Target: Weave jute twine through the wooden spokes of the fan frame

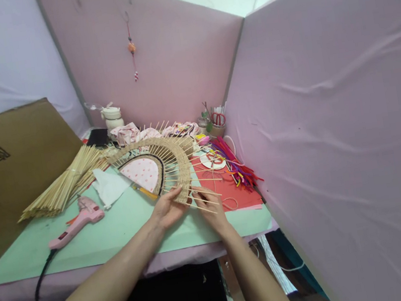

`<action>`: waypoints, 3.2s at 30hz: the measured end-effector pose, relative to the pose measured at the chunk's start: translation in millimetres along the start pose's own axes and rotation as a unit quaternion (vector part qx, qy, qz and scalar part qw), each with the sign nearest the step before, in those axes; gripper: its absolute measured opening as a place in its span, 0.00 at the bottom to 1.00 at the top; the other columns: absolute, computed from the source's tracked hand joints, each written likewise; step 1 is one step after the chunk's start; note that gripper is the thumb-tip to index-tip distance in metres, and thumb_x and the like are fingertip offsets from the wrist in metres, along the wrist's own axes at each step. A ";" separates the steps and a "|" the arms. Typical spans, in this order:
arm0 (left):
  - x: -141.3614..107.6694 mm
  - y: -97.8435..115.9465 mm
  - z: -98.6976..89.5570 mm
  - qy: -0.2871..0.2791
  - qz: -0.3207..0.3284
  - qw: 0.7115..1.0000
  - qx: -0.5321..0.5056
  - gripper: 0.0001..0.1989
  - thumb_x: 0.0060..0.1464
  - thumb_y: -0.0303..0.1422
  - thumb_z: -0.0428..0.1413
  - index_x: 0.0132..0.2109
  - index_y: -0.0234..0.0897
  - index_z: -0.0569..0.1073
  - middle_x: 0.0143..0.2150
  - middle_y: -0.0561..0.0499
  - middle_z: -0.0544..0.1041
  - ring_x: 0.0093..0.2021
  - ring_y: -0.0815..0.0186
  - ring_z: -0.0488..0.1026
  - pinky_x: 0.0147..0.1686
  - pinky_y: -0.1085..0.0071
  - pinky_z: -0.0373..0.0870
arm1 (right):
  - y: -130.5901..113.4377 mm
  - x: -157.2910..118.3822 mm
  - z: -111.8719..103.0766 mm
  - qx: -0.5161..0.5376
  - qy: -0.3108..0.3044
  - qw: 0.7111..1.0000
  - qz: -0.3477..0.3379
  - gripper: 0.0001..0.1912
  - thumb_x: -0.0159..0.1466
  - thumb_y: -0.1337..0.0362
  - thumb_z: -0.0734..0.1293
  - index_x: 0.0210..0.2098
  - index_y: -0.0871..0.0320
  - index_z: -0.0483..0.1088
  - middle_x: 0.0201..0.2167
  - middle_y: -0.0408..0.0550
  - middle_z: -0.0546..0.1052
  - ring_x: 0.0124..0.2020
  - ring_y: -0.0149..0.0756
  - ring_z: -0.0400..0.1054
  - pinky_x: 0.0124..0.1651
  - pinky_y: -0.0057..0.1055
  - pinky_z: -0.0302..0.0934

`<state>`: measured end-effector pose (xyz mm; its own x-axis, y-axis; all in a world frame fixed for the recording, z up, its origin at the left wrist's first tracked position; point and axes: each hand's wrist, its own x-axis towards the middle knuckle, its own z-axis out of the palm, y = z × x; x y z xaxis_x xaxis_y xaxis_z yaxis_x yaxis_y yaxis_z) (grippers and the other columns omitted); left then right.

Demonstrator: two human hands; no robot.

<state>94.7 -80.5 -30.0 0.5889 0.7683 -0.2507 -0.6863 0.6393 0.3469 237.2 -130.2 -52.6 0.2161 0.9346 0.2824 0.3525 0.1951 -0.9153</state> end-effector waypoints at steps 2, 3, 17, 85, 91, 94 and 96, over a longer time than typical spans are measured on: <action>0.0 0.5 -1.8 -0.006 -0.004 1.000 -0.003 0.13 0.52 0.18 0.54 0.44 0.33 0.74 0.36 0.47 0.79 0.33 0.66 0.76 0.35 0.70 0.70 | 1.2 -8.8 -0.6 -0.007 0.012 1.000 -0.009 0.16 0.62 0.53 0.66 0.44 0.52 0.78 0.47 0.53 0.79 0.48 0.48 0.72 0.56 0.46 0.62; -0.2 0.5 -2.5 -0.010 -0.008 1.000 -0.001 0.13 0.53 0.18 0.54 0.44 0.33 0.74 0.37 0.47 0.80 0.34 0.66 0.76 0.35 0.69 0.70 | 1.3 -11.9 -0.9 -0.007 0.018 1.000 -0.009 0.16 0.62 0.53 0.66 0.44 0.52 0.78 0.47 0.54 0.79 0.48 0.48 0.72 0.55 0.47 0.63; -1.0 1.6 -3.4 -0.014 -0.004 0.999 0.047 0.14 0.57 0.21 0.54 0.50 0.35 0.73 0.43 0.45 0.80 0.39 0.65 0.77 0.34 0.70 0.71 | -18.0 -17.0 -72.7 -0.082 0.003 0.997 0.014 0.15 0.58 0.50 0.69 0.28 0.56 0.72 0.27 0.48 0.74 0.29 0.37 0.65 0.34 0.34 0.60; -5.0 6.4 -5.9 -0.037 0.043 0.990 0.132 0.15 0.52 0.28 0.63 0.47 0.40 0.70 0.31 0.53 0.78 0.28 0.70 0.75 0.29 0.74 0.70 | -81.6 -90.0 -35.4 -0.174 -0.069 0.976 -0.114 0.10 0.67 0.60 0.63 0.33 0.56 0.73 0.27 0.46 0.75 0.29 0.33 0.66 0.35 0.30 0.61; -12.0 11.3 9.2 -0.054 0.031 0.994 0.094 0.10 0.53 0.29 0.62 0.42 0.40 0.72 0.33 0.55 0.77 0.30 0.70 0.75 0.31 0.73 0.70 | -47.8 -65.9 10.4 -0.231 -0.197 0.945 -0.122 0.11 0.67 0.65 0.60 0.30 0.57 0.71 0.28 0.47 0.75 0.32 0.34 0.68 0.37 0.29 0.59; -21.1 19.6 20.3 -0.071 0.015 0.992 0.106 0.07 0.54 0.31 0.62 0.40 0.39 0.72 0.32 0.54 0.77 0.30 0.68 0.75 0.32 0.71 0.70 | -35.0 -39.5 15.4 -0.225 -0.156 0.956 -0.103 0.13 0.66 0.65 0.60 0.26 0.57 0.68 0.24 0.44 0.72 0.27 0.32 0.65 0.32 0.27 0.54; -26.5 25.5 25.8 -0.089 0.022 0.990 0.111 0.07 0.53 0.30 0.62 0.39 0.38 0.72 0.32 0.54 0.77 0.31 0.68 0.75 0.33 0.71 0.70 | -33.7 -23.5 12.6 -0.214 -0.111 0.967 -0.083 0.14 0.66 0.63 0.60 0.25 0.57 0.68 0.21 0.42 0.70 0.24 0.31 0.62 0.29 0.26 0.52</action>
<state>72.7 -85.4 8.8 0.6396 0.7651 -0.0744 -0.6139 0.5666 0.5496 208.7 -155.0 -32.1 -0.0599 0.9508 0.3039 0.7202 0.2520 -0.6464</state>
